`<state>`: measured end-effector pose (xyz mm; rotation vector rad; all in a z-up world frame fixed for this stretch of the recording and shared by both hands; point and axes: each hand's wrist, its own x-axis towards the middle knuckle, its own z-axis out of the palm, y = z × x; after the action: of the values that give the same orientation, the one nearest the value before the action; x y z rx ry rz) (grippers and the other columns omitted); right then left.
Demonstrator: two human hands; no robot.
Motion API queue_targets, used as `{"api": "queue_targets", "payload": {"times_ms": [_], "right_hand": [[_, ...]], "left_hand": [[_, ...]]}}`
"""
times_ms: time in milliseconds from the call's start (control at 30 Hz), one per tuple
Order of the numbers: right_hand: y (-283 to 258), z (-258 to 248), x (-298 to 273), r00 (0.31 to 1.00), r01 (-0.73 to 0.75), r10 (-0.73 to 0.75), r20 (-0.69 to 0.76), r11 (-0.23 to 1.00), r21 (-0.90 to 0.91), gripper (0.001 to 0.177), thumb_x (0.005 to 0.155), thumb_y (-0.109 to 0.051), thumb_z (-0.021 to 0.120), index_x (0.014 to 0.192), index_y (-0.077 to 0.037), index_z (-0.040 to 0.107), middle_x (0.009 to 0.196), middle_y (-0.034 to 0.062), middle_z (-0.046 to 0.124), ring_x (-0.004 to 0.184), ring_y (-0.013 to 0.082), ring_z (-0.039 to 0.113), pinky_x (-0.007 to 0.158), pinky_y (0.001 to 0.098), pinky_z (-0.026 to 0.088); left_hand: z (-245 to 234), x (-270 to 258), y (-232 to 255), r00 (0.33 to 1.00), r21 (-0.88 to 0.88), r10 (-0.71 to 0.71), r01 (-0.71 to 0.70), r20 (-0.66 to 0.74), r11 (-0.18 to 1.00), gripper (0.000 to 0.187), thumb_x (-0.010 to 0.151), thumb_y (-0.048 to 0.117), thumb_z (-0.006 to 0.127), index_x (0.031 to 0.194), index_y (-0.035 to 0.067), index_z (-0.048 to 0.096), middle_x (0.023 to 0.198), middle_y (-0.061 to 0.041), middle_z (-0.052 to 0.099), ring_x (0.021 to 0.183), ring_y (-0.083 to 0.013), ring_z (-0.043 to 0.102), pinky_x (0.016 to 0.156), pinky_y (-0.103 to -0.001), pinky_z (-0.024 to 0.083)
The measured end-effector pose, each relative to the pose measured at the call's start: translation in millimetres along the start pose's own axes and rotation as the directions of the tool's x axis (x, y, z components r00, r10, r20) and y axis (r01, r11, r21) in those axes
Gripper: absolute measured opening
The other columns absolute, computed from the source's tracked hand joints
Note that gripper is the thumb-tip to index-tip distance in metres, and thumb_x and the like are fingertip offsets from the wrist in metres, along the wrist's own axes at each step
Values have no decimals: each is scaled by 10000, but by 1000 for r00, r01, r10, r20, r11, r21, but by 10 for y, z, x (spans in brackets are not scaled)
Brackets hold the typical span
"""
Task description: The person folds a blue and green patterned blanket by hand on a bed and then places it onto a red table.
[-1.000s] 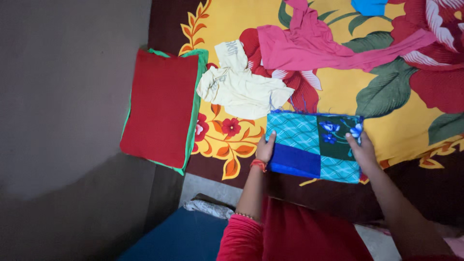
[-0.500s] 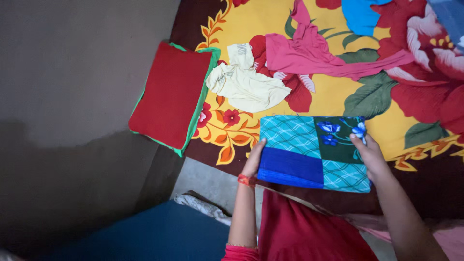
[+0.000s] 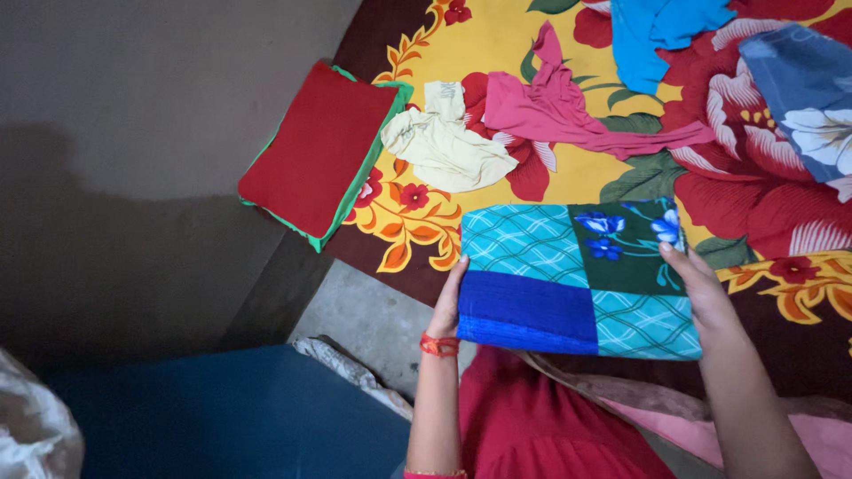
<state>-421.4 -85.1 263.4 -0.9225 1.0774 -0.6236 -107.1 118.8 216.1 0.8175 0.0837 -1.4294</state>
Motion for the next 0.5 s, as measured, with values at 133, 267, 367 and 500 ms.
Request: {"api": "queue_targets", "payload": {"times_ms": [133, 267, 367, 500], "right_hand": [[59, -183, -243, 1000, -1, 2, -27, 1000, 23, 503, 1017, -326, 633, 1445, -68, 580, 1313, 20, 656, 1162, 126, 610, 978, 299, 461], [133, -271, -520, 999, -28, 24, 30, 987, 159, 470, 1035, -297, 640, 1439, -65, 572, 1276, 58, 666, 1073, 166, 645, 925, 338, 508], [113, -226, -856, 996, -73, 61, 61, 973, 219, 479, 1010, -295, 624, 1436, -80, 576, 1244, 62, 688, 1038, 177, 668, 899, 365, 531], [149, -125, -1290, 991, -133, 123, 57, 966, 220, 495, 990, -294, 613, 1430, -72, 567, 1260, 57, 696, 1064, 182, 679, 909, 369, 538]], "left_hand": [[108, -186, -118, 999, 75, 31, -29, -27, 997, 448, 1015, 468, 580, 1235, 81, 637, 992, -26, 711, 851, -125, 673, 759, -287, 564], [120, -491, -272, 994, 122, 94, -100, 58, 987, 456, 1064, 469, 574, 1264, 63, 632, 1020, -27, 702, 864, -118, 652, 756, -279, 541], [125, -749, -391, 991, 148, 123, -129, 51, 980, 479, 1048, 467, 556, 1284, 58, 633, 1070, -26, 713, 906, -111, 664, 796, -273, 555], [46, -1223, -591, 997, 128, 81, -83, 19, 988, 502, 1026, 484, 539, 1276, 58, 630, 1077, -54, 721, 917, -137, 684, 805, -289, 567]]}}
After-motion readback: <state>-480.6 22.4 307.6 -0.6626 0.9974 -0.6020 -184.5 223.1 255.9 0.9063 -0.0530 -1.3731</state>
